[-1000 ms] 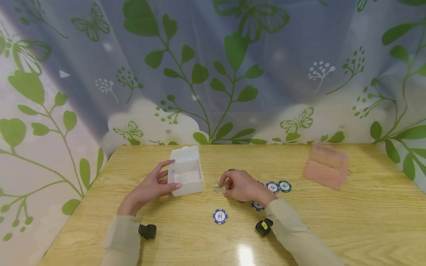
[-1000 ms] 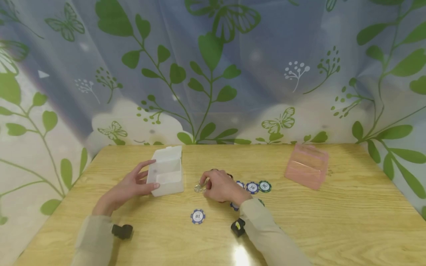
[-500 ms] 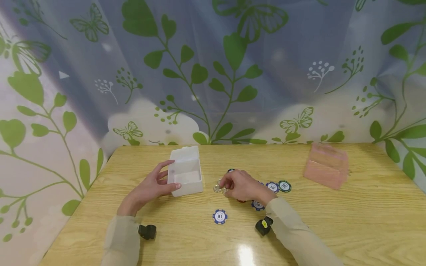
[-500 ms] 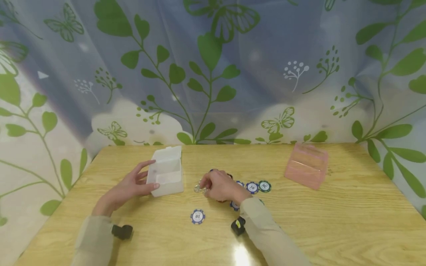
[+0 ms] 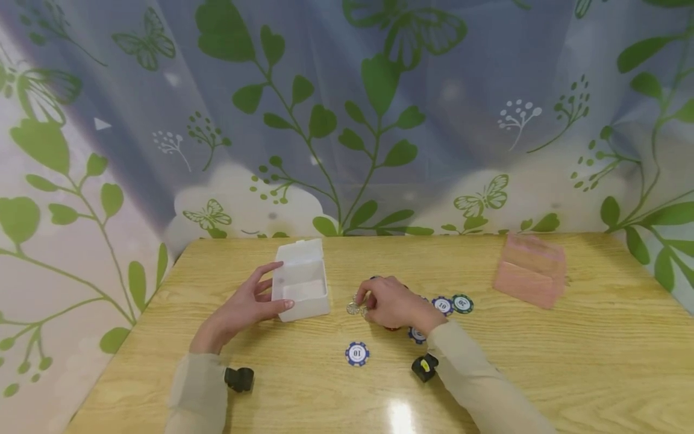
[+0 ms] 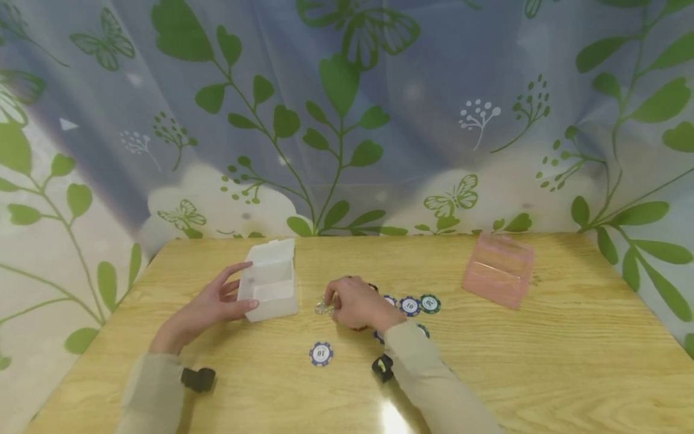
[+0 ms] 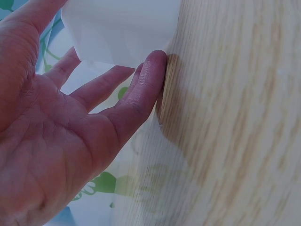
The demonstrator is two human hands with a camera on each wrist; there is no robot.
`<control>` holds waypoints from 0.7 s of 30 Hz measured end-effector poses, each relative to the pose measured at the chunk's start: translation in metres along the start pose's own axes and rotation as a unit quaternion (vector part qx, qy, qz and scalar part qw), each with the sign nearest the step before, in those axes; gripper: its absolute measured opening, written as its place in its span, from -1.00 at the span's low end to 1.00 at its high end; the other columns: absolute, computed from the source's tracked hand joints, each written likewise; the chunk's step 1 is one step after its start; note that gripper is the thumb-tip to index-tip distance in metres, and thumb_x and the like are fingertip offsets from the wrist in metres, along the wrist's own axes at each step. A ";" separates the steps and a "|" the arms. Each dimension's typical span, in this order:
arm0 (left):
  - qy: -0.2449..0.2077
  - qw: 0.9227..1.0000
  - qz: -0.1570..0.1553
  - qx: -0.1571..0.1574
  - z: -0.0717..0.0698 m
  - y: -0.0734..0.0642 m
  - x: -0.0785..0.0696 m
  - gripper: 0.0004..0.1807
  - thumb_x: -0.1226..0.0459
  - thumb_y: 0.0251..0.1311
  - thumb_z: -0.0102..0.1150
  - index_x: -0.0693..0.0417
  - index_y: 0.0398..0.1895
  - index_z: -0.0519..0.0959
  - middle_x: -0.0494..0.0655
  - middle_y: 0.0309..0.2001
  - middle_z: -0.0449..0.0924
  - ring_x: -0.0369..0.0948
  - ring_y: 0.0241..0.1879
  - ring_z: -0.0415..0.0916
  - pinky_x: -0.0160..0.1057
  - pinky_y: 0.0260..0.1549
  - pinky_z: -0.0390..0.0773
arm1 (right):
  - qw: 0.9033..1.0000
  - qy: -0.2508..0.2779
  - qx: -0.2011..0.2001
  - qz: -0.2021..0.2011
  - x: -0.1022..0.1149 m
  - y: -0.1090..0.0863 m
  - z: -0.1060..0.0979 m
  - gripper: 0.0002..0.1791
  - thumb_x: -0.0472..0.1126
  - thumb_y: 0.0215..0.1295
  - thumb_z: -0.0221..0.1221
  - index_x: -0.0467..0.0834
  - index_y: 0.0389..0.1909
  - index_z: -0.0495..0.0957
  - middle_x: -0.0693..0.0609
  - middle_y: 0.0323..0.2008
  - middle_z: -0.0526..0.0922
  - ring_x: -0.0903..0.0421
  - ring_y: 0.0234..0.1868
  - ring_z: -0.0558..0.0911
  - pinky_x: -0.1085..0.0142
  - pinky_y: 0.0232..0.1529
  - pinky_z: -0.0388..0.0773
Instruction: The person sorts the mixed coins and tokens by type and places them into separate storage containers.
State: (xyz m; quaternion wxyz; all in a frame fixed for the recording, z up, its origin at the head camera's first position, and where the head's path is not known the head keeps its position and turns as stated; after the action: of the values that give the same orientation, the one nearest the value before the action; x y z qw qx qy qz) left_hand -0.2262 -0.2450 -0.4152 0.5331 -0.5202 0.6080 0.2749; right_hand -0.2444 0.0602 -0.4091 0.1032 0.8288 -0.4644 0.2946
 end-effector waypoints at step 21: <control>-0.004 1.000 0.002 0.001 -0.002 0.000 0.002 -0.01 0.18 0.27 0.41 -0.28 0.61 -0.02 0.18 0.56 0.13 0.18 0.47 0.30 -0.13 0.08 0.62 | 0.999 0.024 -0.017 -0.024 -0.015 0.001 -0.001 -0.87 -0.33 0.22 0.38 -0.04 -0.32 0.67 0.14 -0.44 0.58 0.21 -0.38 0.49 0.29 -0.23 0.48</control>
State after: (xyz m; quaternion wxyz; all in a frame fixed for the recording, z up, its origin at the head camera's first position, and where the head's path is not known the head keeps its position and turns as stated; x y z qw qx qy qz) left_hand -0.2263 -0.2471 -0.4164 0.5354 -0.5175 0.6071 0.2775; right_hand -0.2517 0.0711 -0.4171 0.1359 0.8303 -0.4468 0.3040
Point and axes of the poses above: each hand's wrist, its own y-axis towards the middle knuckle, its own z-axis out of the palm, x = y × z, the point moved 2 cm from there along y, towards the middle knuckle
